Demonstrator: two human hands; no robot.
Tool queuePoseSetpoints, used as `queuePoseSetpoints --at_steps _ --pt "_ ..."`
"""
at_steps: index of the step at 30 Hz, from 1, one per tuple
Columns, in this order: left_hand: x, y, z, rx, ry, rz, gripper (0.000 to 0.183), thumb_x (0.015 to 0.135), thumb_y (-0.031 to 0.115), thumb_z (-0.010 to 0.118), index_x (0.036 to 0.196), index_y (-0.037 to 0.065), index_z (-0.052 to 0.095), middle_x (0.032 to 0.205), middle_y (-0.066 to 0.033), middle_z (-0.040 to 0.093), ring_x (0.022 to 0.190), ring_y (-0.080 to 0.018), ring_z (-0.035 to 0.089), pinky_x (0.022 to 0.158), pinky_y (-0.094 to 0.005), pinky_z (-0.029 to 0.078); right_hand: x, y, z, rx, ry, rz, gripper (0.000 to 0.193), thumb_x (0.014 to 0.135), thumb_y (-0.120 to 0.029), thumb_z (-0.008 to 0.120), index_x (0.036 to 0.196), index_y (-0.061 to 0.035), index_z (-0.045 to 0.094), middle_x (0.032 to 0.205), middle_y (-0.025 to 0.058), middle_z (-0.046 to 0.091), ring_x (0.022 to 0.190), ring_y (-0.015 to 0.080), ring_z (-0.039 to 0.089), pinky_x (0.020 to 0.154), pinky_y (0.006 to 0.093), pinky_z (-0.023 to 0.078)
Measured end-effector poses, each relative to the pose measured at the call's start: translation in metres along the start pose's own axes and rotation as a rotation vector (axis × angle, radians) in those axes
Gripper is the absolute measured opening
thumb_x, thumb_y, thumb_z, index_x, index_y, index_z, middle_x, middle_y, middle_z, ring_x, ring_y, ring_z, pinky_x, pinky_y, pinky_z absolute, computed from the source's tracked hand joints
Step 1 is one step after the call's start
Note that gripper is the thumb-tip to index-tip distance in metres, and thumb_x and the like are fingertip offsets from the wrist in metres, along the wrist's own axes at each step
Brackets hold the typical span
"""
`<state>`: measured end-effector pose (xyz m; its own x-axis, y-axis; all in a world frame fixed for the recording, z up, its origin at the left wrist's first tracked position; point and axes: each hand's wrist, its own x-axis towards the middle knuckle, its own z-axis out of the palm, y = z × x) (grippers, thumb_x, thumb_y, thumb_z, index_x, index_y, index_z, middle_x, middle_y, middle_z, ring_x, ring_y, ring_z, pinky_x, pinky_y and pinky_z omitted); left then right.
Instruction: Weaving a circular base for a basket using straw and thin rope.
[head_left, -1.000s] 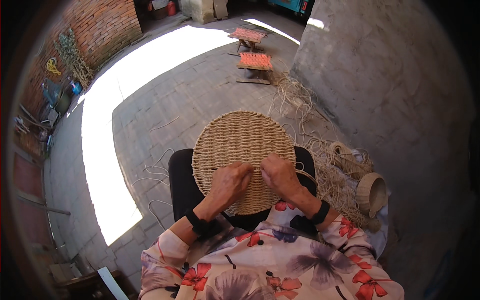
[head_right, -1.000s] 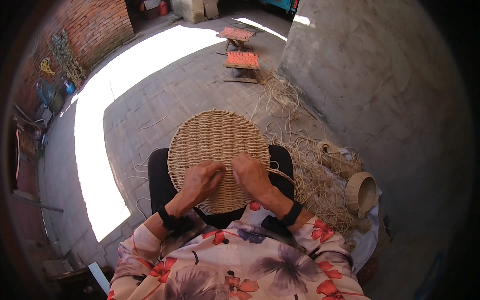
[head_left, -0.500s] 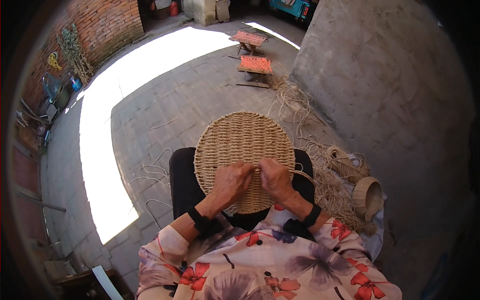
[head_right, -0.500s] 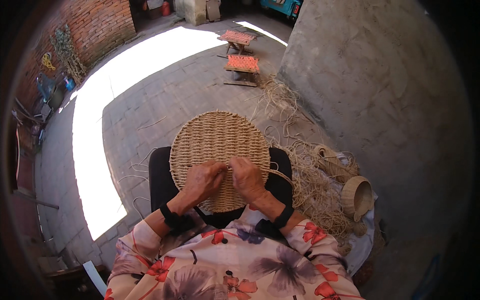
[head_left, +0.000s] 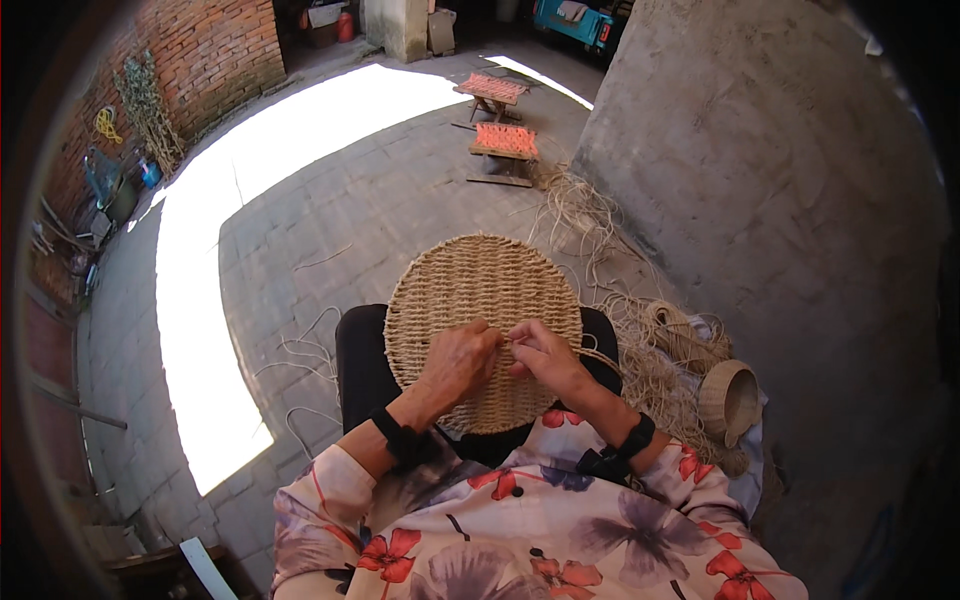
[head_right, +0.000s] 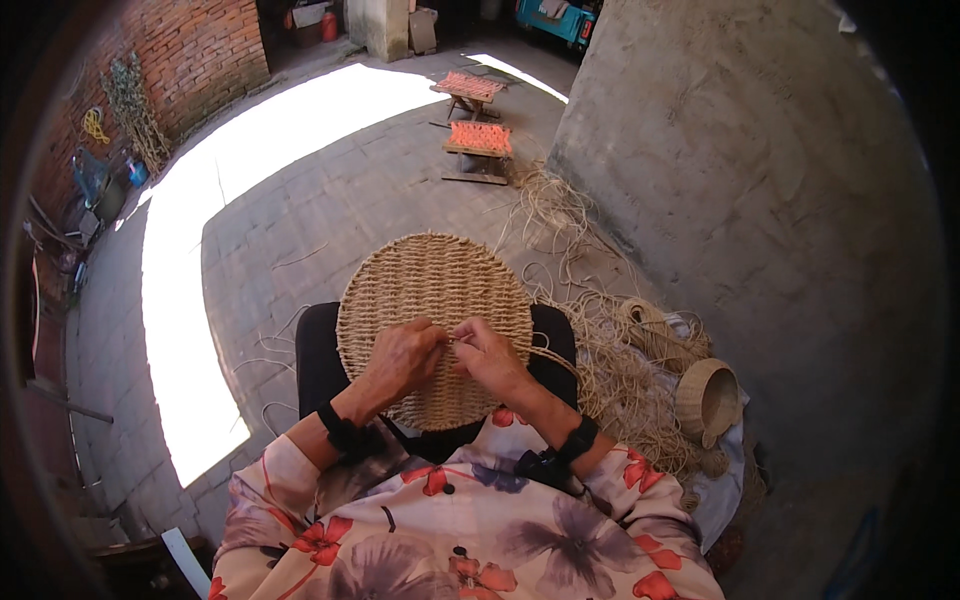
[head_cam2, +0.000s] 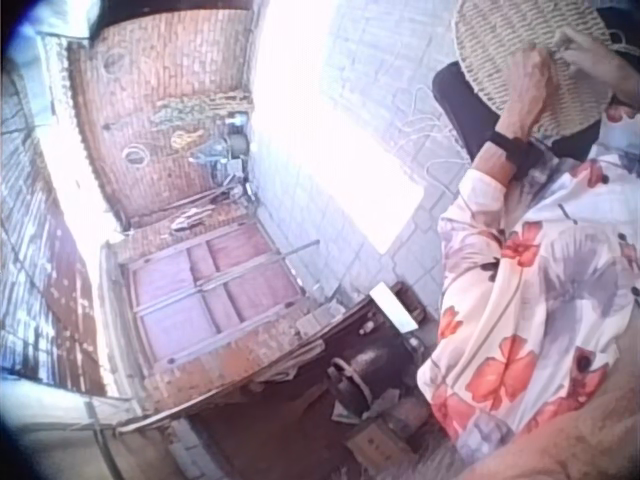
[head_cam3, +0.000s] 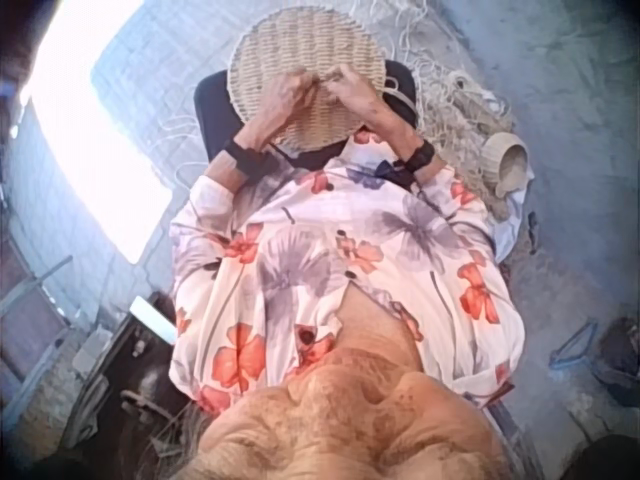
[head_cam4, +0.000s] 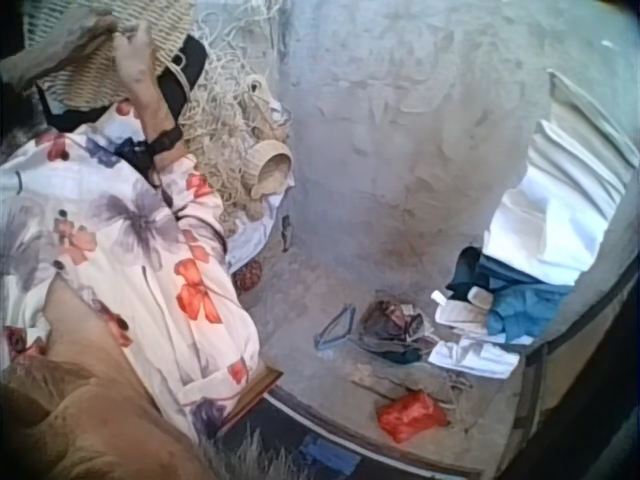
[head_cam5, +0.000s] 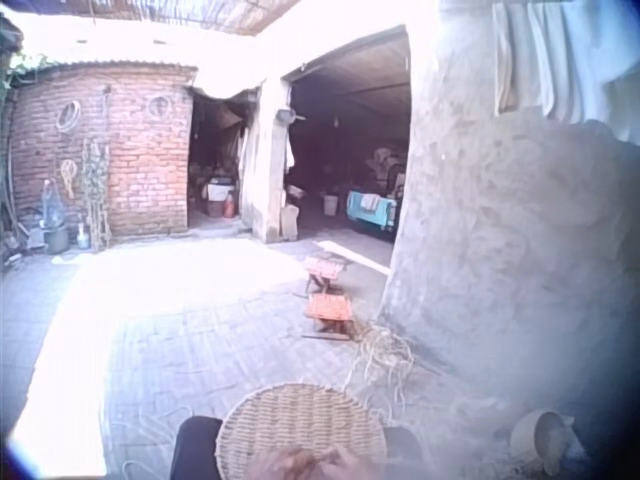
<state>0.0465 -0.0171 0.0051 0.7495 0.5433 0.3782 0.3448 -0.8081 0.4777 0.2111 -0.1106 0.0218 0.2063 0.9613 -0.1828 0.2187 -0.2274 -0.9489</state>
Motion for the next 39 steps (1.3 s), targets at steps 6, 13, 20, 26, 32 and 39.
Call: queuePoseSetpoints --at_steps 6,13,20,26,32,39 --pt "0.013 -0.009 -0.004 0.047 -0.102 0.089 0.009 0.079 0.012 0.067 0.086 0.005 0.068 0.075 -0.0123 0.062 0.066 -0.0346 0.065 0.058 -0.0454 0.052 -0.007 -0.016 -0.010 0.351 -0.153 0.155 0.051 0.095 -0.029 0.060 0.135 -0.0021 0.043 0.113 0.0092 0.058 0.092 0.0163 0.062 0.083 0.0310 0.051" --pt "0.023 -0.004 -0.012 0.091 -0.164 0.172 0.008 0.080 0.014 0.067 0.080 0.006 0.064 0.075 -0.0100 0.063 0.065 -0.0327 0.065 0.055 -0.0447 0.052 -0.005 0.005 -0.004 0.736 -0.014 0.095 0.052 0.096 -0.029 0.058 0.138 -0.0022 0.042 0.116 0.0098 0.053 0.097 0.0172 0.056 0.080 0.0279 0.050" --pt "0.028 0.002 -0.015 0.253 -0.191 0.318 0.011 0.078 0.016 0.067 0.076 0.006 0.061 0.074 -0.0081 0.059 0.067 -0.0283 0.066 0.054 -0.0409 0.052 -0.004 0.017 -0.011 0.858 -0.058 0.118 0.046 0.097 -0.029 0.058 0.133 -0.0039 0.046 0.108 0.0089 0.052 0.093 0.0144 0.053 0.077 0.0253 0.049" --pt "0.029 0.002 -0.004 0.201 -0.096 0.345 0.012 0.075 0.011 0.068 0.078 0.004 0.059 0.073 -0.0105 0.058 0.064 -0.0307 0.064 0.056 -0.0426 0.052 -0.008 0.005 -0.013 0.584 -0.155 0.089 0.040 0.094 -0.025 0.062 0.126 -0.0046 0.052 0.115 0.0126 0.059 0.097 0.0193 0.058 0.084 0.0324 0.050" --pt "-0.013 -0.077 -0.116 0.470 0.160 -0.257 0.008 0.075 0.009 0.063 0.073 0.003 0.058 0.070 -0.0164 0.063 0.064 -0.0363 0.064 0.058 -0.0451 0.050 -0.040 0.004 -0.096 -0.381 0.559 -0.458 0.028 0.085 -0.010 0.066 0.112 -0.0026 0.062 0.109 0.0142 0.064 0.104 0.0332 0.060 0.092 0.0397 0.047" --pt "-0.201 -0.225 -0.281 1.123 0.111 -0.825 0.008 0.080 0.003 0.067 0.089 0.003 0.068 0.085 -0.0170 0.068 0.074 -0.0321 0.068 0.068 -0.0443 0.054 -0.046 0.067 -0.125 -0.299 0.533 -0.269 0.018 0.085 -0.012 0.068 0.098 -0.0001 0.065 0.094 0.0135 0.067 0.086 0.0290 0.066 0.078 0.0359 0.052"
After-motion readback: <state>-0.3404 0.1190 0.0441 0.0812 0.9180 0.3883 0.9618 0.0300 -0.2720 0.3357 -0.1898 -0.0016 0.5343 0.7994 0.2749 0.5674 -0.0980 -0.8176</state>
